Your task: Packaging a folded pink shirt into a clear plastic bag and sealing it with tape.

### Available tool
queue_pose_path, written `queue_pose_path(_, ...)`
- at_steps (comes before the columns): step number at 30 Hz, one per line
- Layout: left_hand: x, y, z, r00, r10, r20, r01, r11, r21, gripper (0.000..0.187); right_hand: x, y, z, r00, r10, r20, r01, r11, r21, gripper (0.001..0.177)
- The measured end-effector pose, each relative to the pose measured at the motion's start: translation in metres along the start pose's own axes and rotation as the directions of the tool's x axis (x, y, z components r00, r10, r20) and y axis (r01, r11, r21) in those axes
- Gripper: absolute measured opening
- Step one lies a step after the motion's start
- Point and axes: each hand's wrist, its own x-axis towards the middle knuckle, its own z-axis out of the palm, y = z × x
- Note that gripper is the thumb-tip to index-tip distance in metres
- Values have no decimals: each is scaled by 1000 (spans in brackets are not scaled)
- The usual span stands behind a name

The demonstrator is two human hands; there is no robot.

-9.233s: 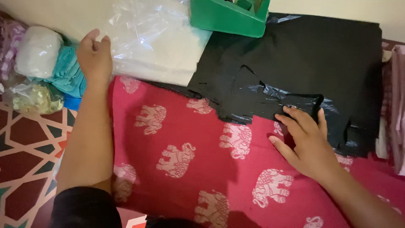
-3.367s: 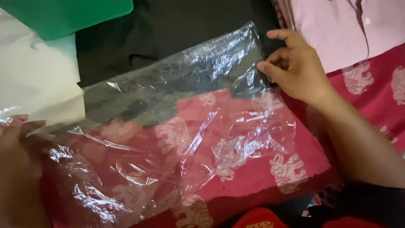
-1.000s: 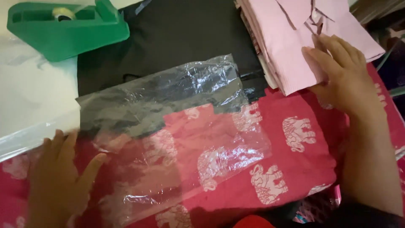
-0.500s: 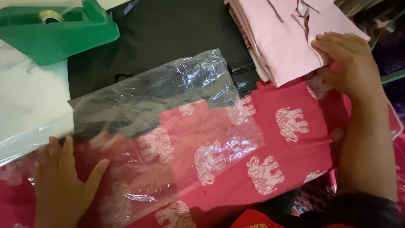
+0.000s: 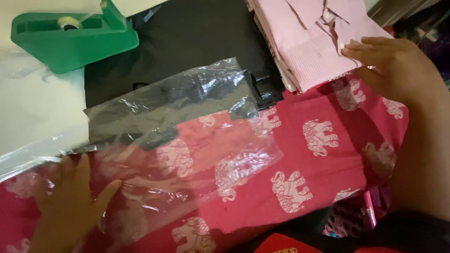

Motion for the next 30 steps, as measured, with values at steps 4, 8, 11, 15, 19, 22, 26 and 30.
queue_pose_path(4,-7,15,-35,996,-6,-94,3,1000,-30,78,-6,-25,-16,996,-66,-61,48,964,-260,51)
queue_pose_path(8,-10,53,-80,963,101,-250,-113,993,-35,80,-15,-91,-38,999,-34,-27,23,941,-337,60)
queue_pose_path(11,-8,110,-137,975,224,-3,-224,971,-82,79,7,-160,-66,993,-112,-38,112,994,-2,50)
queue_pose_path(15,-18,176,-129,750,662,3,-653,740,-159,67,-6,-183,-30,968,-248,39,238,955,174,21)
queue_pose_path(19,-18,226,-82,345,861,-374,-935,350,-56,61,6,-174,-26,940,-281,195,189,902,388,28)
queue_pose_path(22,-18,253,-78,283,879,-385,-954,299,-18,60,30,-154,-46,972,-53,230,-49,907,418,26)
queue_pose_path(26,-22,272,-83,210,819,-534,-959,278,49,34,36,-63,1,996,71,-57,-62,986,153,48)
queue_pose_path(30,-24,286,-67,184,873,-452,-952,272,138,42,52,-36,19,983,141,114,-171,929,328,54)
